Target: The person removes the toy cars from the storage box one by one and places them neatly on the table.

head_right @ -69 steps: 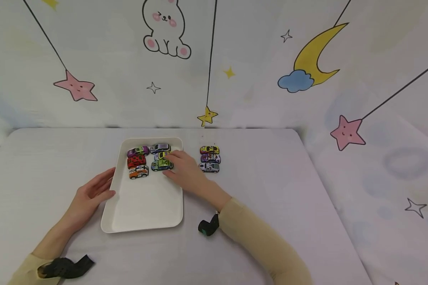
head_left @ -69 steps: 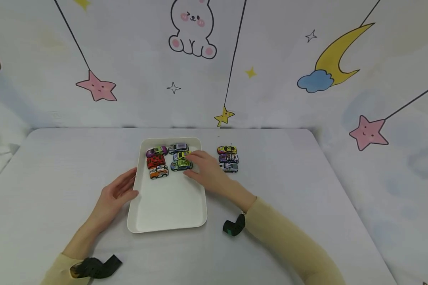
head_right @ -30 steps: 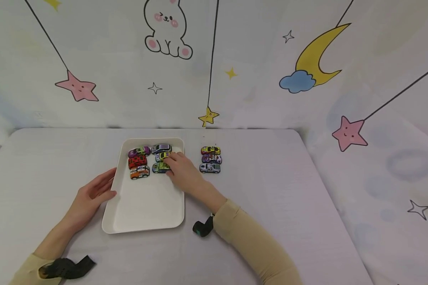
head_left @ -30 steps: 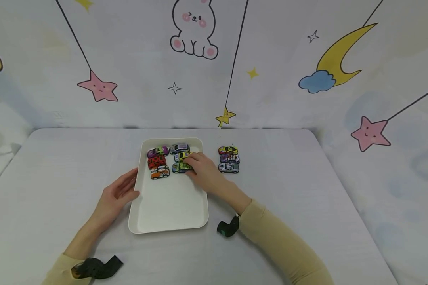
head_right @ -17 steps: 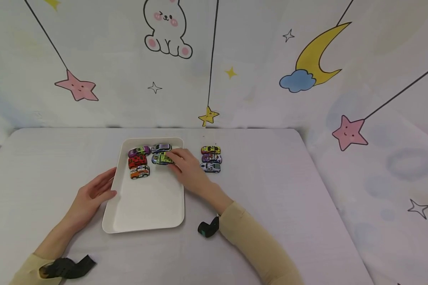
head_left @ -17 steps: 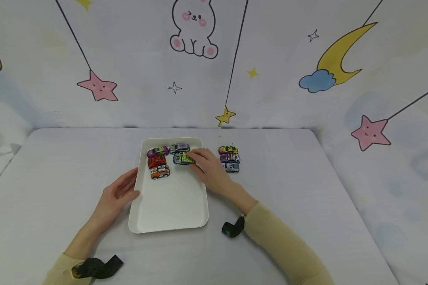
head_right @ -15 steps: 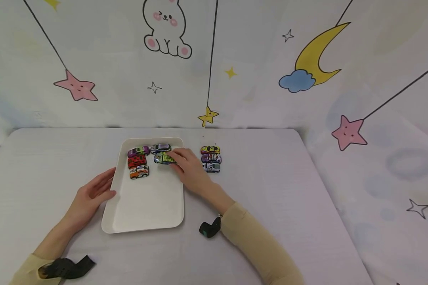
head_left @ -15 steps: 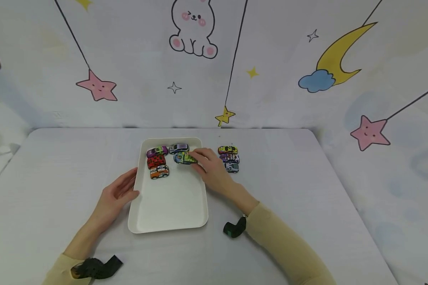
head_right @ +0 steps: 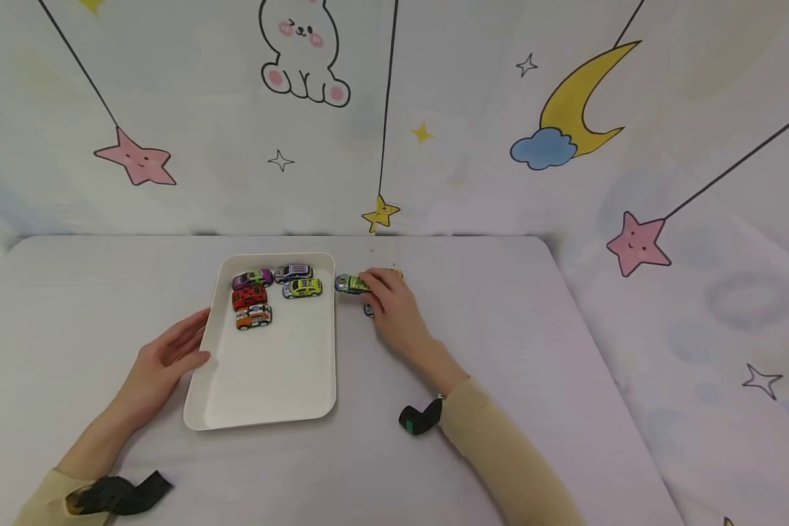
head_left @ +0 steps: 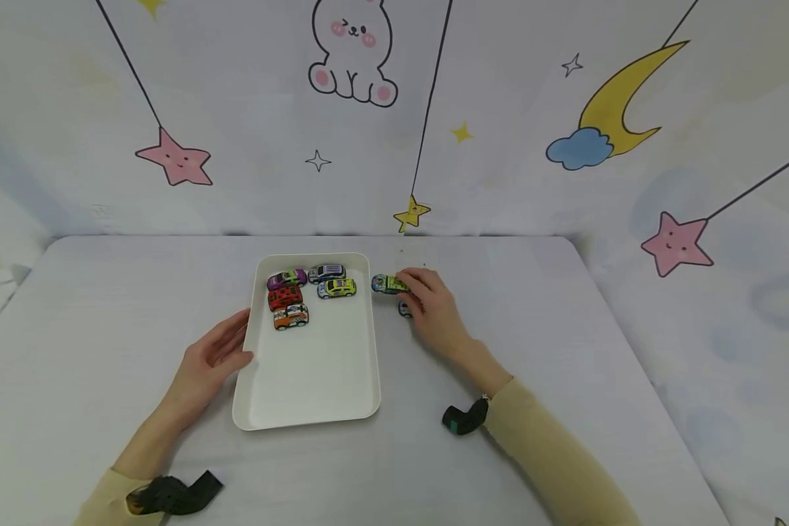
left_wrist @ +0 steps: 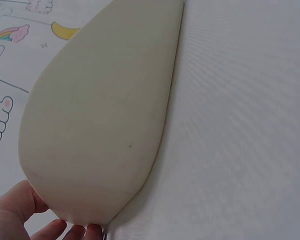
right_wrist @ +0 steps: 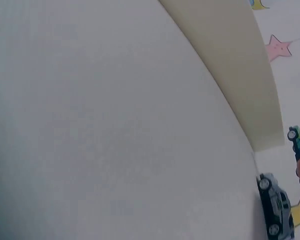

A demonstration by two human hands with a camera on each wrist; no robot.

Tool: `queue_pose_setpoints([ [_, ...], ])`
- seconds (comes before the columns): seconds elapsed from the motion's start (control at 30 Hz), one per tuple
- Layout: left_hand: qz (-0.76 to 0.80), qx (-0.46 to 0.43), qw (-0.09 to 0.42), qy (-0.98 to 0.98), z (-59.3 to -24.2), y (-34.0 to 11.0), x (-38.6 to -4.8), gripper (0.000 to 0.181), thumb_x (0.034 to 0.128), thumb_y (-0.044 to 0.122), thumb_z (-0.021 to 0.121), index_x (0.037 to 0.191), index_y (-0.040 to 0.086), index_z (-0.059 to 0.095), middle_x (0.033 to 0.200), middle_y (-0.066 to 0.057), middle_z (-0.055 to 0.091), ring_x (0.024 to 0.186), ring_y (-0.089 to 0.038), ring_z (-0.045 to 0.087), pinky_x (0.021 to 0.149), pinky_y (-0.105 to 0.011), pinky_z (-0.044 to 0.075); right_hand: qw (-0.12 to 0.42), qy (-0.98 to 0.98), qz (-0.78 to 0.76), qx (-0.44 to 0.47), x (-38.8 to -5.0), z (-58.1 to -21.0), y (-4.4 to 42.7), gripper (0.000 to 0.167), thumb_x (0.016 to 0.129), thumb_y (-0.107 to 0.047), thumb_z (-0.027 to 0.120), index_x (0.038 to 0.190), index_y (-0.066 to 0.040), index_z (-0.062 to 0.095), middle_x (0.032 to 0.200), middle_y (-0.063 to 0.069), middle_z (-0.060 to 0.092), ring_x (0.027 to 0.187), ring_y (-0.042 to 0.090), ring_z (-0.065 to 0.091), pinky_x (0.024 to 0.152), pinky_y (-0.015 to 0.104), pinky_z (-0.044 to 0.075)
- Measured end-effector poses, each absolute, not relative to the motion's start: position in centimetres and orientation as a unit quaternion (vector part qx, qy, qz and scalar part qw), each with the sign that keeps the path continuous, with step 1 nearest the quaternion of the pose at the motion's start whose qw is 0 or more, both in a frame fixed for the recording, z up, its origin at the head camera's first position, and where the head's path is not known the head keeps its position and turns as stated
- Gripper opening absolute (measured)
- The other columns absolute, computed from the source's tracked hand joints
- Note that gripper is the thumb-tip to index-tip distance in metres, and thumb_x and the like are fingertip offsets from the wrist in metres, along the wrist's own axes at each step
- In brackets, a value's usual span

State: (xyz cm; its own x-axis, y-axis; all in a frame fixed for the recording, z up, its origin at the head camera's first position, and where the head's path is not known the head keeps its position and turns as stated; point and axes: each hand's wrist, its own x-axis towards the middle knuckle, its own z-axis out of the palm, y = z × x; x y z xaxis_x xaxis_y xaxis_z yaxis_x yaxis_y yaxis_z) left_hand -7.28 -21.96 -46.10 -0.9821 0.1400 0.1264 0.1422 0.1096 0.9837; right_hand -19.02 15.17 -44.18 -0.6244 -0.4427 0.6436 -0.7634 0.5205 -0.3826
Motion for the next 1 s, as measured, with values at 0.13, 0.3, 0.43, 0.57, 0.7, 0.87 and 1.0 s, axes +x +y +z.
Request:
queue_pose_setpoints([
  [0.13, -0.664, -0.099, 0.003, -0.741, -46.1, -22.0, -7.3, 0.062, 0.0967, -0.002, 0.060, 0.152, -0.006, 0.033, 0.157, -0.028, 0.032, 0.133, 0.005, 0.046, 0.104, -0.011, 0.043, 0.249, -0.843, 0.338, 0.335, -19.5, -44.5, 17.2, 0.033, 0.091, 0.004, 0.069, 0.123, 0.005, 0.066, 0.120, 0.017, 0.063, 0.113, 0.030, 0.059, 0.095, 0.041, 0.054],
  [0.3, -0.663, -0.099, 0.003, -0.742, -46.0, -22.0, -7.3, 0.062, 0.0966, -0.002, 0.060, 0.151, -0.007, 0.033, 0.157, -0.028, 0.032, 0.132, 0.006, 0.046, 0.104, -0.010, 0.043, 0.266, -0.851, 0.335, 0.305, -20.6, -45.4, 19.8, 0.032, 0.089, 0.007, 0.069, 0.121, 0.005, 0.067, 0.118, 0.018, 0.063, 0.111, 0.031, 0.059, 0.092, 0.040, 0.054],
  [0.43, -0.660, -0.097, 0.002, -0.745, -46.1, -22.0, -7.3, 0.062, 0.0969, -0.001, 0.060, 0.152, -0.006, 0.032, 0.157, -0.028, 0.032, 0.132, 0.006, 0.046, 0.104, -0.009, 0.043, 0.279, -0.854, 0.339, 0.281, -21.3, -46.1, 21.6, 0.031, 0.088, 0.009, 0.069, 0.119, 0.006, 0.068, 0.117, 0.020, 0.064, 0.110, 0.033, 0.060, 0.091, 0.041, 0.053],
  [0.57, -0.658, -0.098, 0.003, -0.747, -46.1, -22.1, -7.3, 0.062, 0.0971, -0.001, 0.060, 0.152, -0.005, 0.033, 0.157, -0.028, 0.032, 0.133, 0.006, 0.046, 0.104, -0.009, 0.043, 0.293, -0.849, 0.345, 0.272, -21.8, -46.3, 22.6, 0.030, 0.088, 0.010, 0.068, 0.118, 0.007, 0.068, 0.115, 0.022, 0.065, 0.108, 0.036, 0.060, 0.091, 0.044, 0.053],
  [0.7, -0.661, -0.099, 0.004, -0.744, -46.1, -22.1, -7.3, 0.062, 0.0969, -0.002, 0.060, 0.152, -0.006, 0.033, 0.157, -0.028, 0.032, 0.133, 0.005, 0.046, 0.104, -0.010, 0.043, 0.290, -0.852, 0.346, 0.264, -22.5, -46.3, 23.3, 0.031, 0.087, 0.012, 0.067, 0.117, 0.006, 0.068, 0.115, 0.022, 0.065, 0.109, 0.037, 0.060, 0.094, 0.044, 0.053],
  [0.87, -0.661, -0.099, 0.004, -0.744, -46.1, -22.2, -7.2, 0.062, 0.0970, -0.002, 0.060, 0.152, -0.006, 0.032, 0.157, -0.029, 0.031, 0.133, 0.005, 0.046, 0.104, -0.010, 0.043, 0.264, -0.863, 0.349, 0.251, -23.1, -46.3, 23.9, 0.032, 0.086, 0.014, 0.067, 0.117, 0.007, 0.068, 0.116, 0.022, 0.065, 0.110, 0.037, 0.060, 0.096, 0.044, 0.052],
  [1.0, -0.661, -0.098, -0.002, -0.744, -46.1, -22.0, -7.3, 0.062, 0.0973, -0.001, 0.060, 0.152, -0.006, 0.031, 0.157, -0.032, 0.029, 0.133, 0.005, 0.045, 0.104, -0.010, 0.043, 0.239, -0.873, 0.351, 0.239, -23.0, -46.4, 24.4, 0.035, 0.085, 0.014, 0.068, 0.119, 0.005, 0.068, 0.117, 0.020, 0.065, 0.112, 0.036, 0.060, 0.098, 0.046, 0.052],
])
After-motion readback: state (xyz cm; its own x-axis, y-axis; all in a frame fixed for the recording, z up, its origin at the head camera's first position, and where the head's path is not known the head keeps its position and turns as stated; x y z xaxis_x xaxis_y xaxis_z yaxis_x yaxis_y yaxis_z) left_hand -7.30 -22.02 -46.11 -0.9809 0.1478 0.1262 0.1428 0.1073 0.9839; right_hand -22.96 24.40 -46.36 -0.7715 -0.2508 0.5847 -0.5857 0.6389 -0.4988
